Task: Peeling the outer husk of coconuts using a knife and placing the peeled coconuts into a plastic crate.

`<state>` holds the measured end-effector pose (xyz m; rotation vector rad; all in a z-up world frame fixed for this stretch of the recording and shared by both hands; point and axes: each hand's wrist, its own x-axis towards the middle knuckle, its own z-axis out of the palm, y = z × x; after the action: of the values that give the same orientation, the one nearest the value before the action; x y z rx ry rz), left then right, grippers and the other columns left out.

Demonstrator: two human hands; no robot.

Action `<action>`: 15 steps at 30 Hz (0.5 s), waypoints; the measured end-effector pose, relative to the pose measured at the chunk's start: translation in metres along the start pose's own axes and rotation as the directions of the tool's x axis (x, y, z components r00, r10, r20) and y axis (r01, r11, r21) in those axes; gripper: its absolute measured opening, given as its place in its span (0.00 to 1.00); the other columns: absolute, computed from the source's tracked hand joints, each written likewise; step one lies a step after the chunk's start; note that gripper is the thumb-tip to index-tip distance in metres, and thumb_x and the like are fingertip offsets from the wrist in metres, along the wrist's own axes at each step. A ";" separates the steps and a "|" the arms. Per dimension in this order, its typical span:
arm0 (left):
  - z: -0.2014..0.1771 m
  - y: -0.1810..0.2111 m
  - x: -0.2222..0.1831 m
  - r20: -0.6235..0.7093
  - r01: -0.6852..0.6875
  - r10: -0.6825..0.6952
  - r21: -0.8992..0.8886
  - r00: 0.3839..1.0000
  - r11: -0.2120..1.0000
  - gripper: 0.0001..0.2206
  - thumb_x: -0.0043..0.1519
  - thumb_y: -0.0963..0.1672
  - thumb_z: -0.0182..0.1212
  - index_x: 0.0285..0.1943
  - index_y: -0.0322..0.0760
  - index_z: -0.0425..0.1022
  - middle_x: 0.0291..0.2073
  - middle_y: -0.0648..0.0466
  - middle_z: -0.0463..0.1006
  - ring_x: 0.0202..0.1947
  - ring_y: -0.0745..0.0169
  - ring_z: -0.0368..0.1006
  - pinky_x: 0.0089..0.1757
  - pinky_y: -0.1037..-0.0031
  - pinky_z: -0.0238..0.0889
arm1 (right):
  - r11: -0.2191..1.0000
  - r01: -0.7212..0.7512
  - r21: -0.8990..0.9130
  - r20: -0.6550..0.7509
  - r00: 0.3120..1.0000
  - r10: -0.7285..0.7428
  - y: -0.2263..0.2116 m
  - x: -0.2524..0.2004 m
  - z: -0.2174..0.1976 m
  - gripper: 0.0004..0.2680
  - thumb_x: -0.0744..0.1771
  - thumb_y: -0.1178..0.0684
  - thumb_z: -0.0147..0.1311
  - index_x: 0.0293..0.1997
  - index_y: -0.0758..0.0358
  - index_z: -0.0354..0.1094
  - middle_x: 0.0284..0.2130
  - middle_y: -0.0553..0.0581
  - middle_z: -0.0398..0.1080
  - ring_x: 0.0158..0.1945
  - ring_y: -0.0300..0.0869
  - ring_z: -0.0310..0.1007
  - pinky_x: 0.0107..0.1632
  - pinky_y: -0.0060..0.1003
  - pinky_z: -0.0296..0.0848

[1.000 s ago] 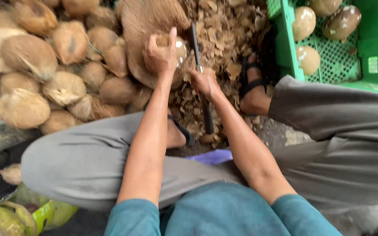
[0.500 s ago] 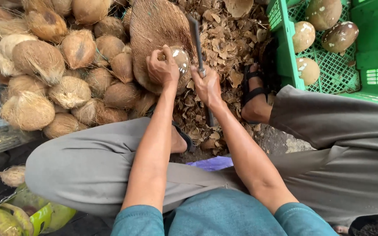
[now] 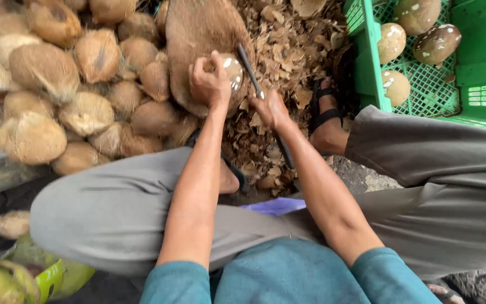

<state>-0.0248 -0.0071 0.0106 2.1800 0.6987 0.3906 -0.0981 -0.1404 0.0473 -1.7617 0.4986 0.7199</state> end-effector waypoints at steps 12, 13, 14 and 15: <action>-0.002 -0.010 0.000 -0.052 -0.025 0.026 0.012 0.998 1.000 0.20 0.56 0.60 0.48 0.28 0.49 0.74 0.32 0.58 0.76 0.34 0.57 0.71 0.35 0.67 0.55 | 0.987 -0.074 0.146 0.008 0.997 0.074 -0.028 -0.023 0.017 0.09 0.69 0.57 0.48 0.27 0.54 0.57 0.19 0.45 0.56 0.17 0.32 0.50 0.19 0.29 0.54; -0.008 -0.014 -0.004 -0.048 -0.030 0.030 0.012 0.998 0.999 0.20 0.56 0.60 0.48 0.28 0.49 0.74 0.32 0.58 0.76 0.34 0.57 0.71 0.35 0.67 0.55 | 0.986 -0.074 0.150 0.005 0.997 0.074 -0.004 -0.017 0.024 0.09 0.69 0.57 0.48 0.27 0.54 0.57 0.19 0.45 0.56 0.17 0.32 0.50 0.19 0.29 0.54; -0.009 -0.014 -0.002 -0.023 -0.020 0.021 0.030 1.000 0.999 0.19 0.56 0.61 0.52 0.31 0.51 0.75 0.33 0.56 0.75 0.37 0.52 0.74 0.39 0.61 0.61 | 0.984 0.013 0.176 -0.075 0.997 0.000 0.017 -0.005 0.028 0.10 0.66 0.52 0.54 0.23 0.60 0.62 0.15 0.54 0.61 0.17 0.41 0.60 0.21 0.38 0.61; -0.009 -0.015 0.000 0.002 -0.011 0.011 0.049 1.000 0.999 0.18 0.57 0.61 0.55 0.34 0.53 0.76 0.34 0.54 0.74 0.41 0.46 0.77 0.44 0.56 0.67 | 0.976 0.101 0.195 -0.156 0.985 -0.071 0.038 0.007 0.033 0.14 0.63 0.47 0.61 0.19 0.67 0.67 0.11 0.63 0.65 0.16 0.49 0.69 0.24 0.47 0.68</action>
<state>-0.0348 0.0063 0.0051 2.2306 0.7024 0.3808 -0.1248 -0.1198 0.0092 -1.6415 0.5717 0.4618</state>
